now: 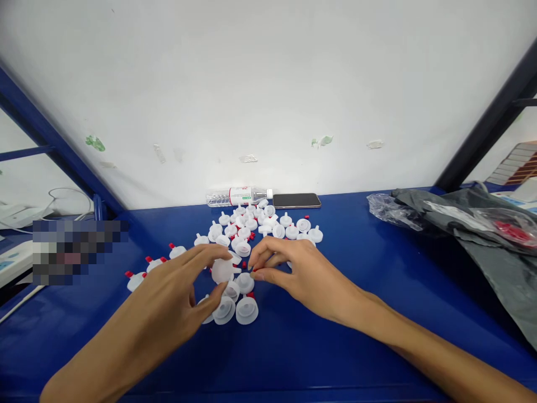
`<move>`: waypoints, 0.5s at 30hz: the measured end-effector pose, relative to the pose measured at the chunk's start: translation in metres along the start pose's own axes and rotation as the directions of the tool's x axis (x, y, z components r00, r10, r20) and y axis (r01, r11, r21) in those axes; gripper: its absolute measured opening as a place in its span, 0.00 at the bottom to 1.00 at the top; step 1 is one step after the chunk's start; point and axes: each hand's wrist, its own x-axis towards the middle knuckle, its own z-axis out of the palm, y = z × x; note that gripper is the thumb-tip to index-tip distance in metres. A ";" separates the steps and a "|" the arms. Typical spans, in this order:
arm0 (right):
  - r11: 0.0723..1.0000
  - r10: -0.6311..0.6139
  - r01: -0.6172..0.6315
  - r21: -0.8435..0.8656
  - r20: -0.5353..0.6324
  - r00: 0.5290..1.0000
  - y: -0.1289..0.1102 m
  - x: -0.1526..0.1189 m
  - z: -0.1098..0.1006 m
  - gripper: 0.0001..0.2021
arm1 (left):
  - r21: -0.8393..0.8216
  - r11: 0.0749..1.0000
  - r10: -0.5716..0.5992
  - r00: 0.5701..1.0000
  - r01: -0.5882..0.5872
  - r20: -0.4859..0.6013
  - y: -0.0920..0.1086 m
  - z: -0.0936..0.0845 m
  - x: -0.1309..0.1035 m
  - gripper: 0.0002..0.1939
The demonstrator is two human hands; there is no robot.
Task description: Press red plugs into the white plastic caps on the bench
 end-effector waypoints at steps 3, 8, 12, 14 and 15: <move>0.963 0.089 -0.102 0.249 0.063 0.994 0.001 0.001 0.000 0.06 | -0.022 0.997 0.076 0.997 -0.076 -0.025 0.005 0.004 -0.001 0.16; 0.899 0.130 -0.148 0.412 0.073 0.989 0.005 0.003 0.000 0.12 | -0.001 0.992 0.126 0.991 -0.126 -0.043 0.008 0.005 0.001 0.16; 0.898 0.152 -0.166 0.407 0.068 0.986 0.007 0.003 -0.001 0.14 | 0.012 0.989 0.149 0.989 -0.149 -0.022 0.007 0.006 0.000 0.17; 0.897 0.149 -0.162 0.410 0.064 0.987 0.007 0.003 -0.002 0.14 | 0.016 0.986 0.169 0.985 -0.169 -0.019 0.007 0.007 -0.001 0.14; 0.892 0.149 -0.160 0.423 0.059 0.987 0.006 0.003 -0.003 0.14 | 0.010 0.984 0.177 0.984 -0.177 -0.019 0.008 0.008 -0.001 0.13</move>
